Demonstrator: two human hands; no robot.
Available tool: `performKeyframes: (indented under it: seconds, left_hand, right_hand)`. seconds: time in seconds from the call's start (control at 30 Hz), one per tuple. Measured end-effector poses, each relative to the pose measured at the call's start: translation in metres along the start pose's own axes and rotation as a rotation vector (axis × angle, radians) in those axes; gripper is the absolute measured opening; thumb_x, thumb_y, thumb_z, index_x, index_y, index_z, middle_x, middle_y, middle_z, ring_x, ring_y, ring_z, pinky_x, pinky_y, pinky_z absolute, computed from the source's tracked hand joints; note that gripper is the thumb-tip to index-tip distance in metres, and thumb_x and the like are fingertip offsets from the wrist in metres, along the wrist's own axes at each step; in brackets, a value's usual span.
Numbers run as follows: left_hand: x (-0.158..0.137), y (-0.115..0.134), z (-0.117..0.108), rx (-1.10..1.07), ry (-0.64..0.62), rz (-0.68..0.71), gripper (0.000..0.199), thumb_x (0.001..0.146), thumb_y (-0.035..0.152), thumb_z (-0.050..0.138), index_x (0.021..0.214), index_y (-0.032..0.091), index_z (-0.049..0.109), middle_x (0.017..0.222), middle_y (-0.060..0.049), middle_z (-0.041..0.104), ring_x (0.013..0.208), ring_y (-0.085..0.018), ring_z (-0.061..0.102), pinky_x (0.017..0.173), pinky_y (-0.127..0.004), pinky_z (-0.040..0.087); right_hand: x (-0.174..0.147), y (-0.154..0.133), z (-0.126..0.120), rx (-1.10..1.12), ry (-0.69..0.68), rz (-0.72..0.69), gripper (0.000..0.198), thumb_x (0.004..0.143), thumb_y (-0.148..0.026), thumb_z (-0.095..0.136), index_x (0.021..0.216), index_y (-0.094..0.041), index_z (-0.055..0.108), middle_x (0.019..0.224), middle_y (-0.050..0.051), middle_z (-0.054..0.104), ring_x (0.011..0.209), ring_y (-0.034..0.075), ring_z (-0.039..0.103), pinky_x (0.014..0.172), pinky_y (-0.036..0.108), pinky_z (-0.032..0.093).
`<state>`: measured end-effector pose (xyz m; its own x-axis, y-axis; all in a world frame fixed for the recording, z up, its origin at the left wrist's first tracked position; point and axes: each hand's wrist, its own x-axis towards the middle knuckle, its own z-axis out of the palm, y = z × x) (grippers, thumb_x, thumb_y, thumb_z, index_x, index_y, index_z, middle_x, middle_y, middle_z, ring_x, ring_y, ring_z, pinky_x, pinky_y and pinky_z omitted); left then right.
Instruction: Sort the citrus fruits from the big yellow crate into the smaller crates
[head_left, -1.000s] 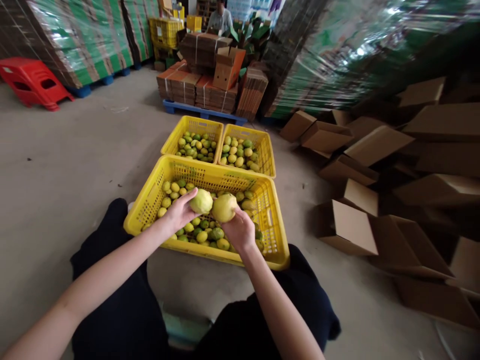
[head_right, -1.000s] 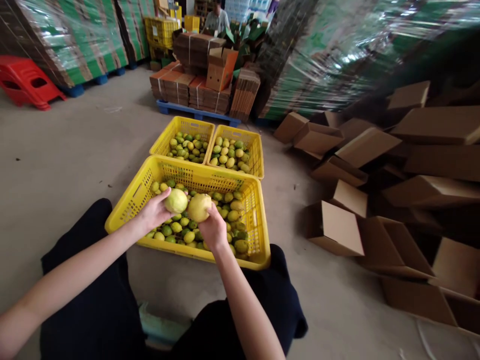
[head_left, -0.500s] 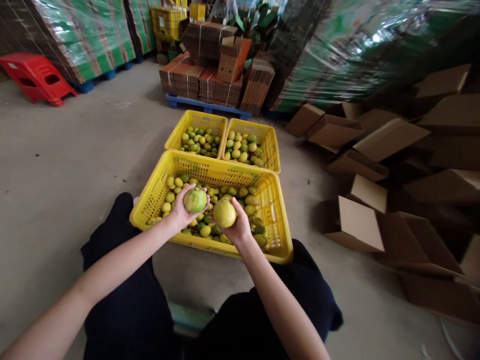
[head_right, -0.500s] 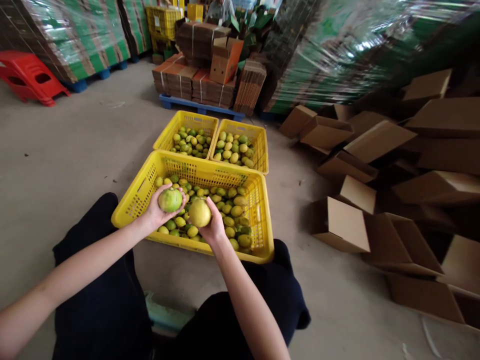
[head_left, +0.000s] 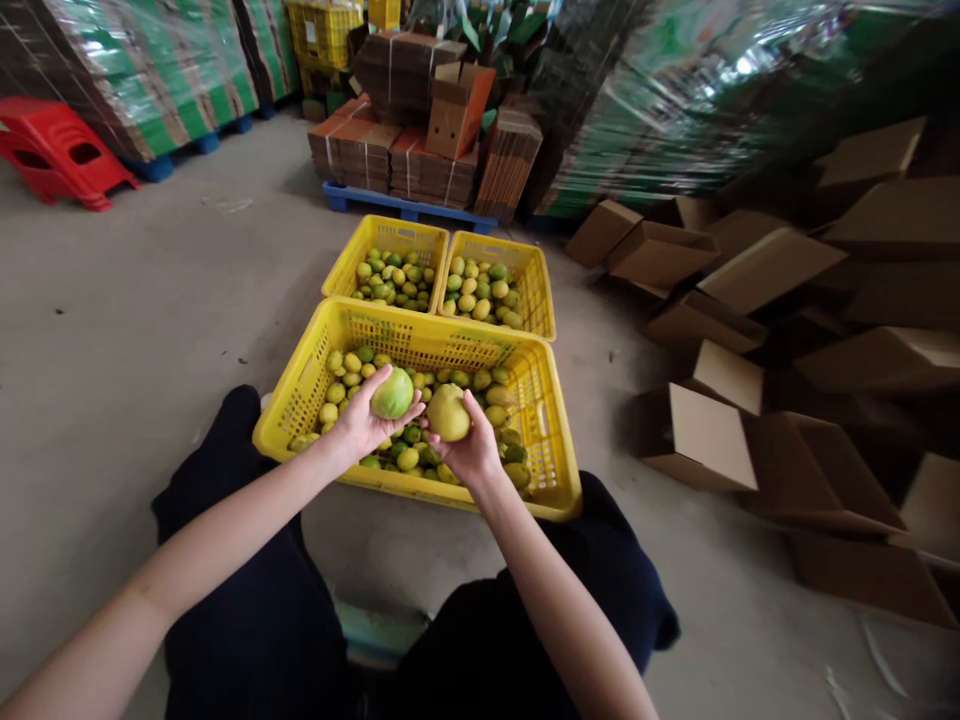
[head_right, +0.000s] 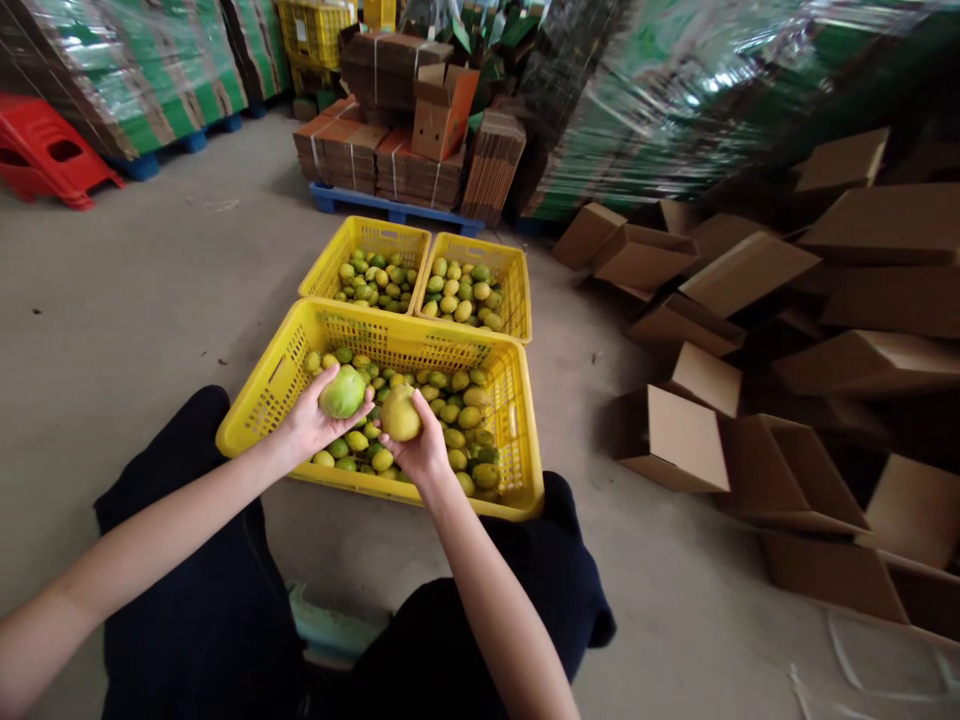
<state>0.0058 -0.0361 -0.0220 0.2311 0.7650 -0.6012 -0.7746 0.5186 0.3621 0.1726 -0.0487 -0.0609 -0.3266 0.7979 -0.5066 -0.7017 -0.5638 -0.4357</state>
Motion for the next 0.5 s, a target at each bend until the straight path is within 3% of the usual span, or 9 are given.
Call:
performKeyframes:
  seconds: [0.1,0.27,0.37,0.5]
  left_hand:
    - [0.003,0.002,-0.004,-0.008,-0.044,0.002,0.025,0.090,0.034,0.055,0.102,0.012,0.059,0.077,-0.008,0.068,0.069,-0.019,0.069,0.064,-0.030,0.062]
    - [0.008,0.003,-0.010,0.007,-0.089,-0.052,0.036,0.094,0.040,0.044,0.105,0.009,0.060,0.078,-0.011,0.069,0.060,-0.017,0.066,0.048,-0.025,0.056]
    - [0.011,0.003,-0.009,0.037,-0.079,-0.056,0.034,0.097,0.032,0.037,0.113,0.011,0.059,0.078,-0.009,0.070,0.064,-0.018,0.070,0.052,-0.026,0.058]
    - [0.012,0.003,-0.007,0.020,-0.076,-0.037,0.034,0.098,0.033,0.039,0.120,0.014,0.056,0.083,-0.009,0.071,0.072,-0.020,0.072,0.061,-0.031,0.062]
  right_hand:
    - [0.001,-0.001,0.000,0.015,0.012,-0.047,0.034,0.082,-0.051,0.063,0.090,-0.018,0.064,0.071,0.005,0.071,0.061,0.019,0.068,0.049,0.027,0.056]
    - [0.004,-0.004,-0.002,0.005,0.059,-0.119,0.033,0.085,-0.051,0.056,0.090,-0.020,0.065,0.075,0.005,0.073,0.069,0.021,0.070,0.055,0.030,0.056]
    - [0.004,-0.005,-0.001,-0.052,0.026,-0.093,0.034,0.088,-0.050,0.052,0.096,-0.020,0.065,0.080,0.006,0.075,0.065,0.021,0.070,0.050,0.031,0.054]
    - [0.000,-0.006,0.002,-0.034,-0.045,-0.112,0.037,0.087,-0.054,0.056,0.102,-0.021,0.063,0.087,0.006,0.076,0.068,0.021,0.071,0.057,0.033,0.058]
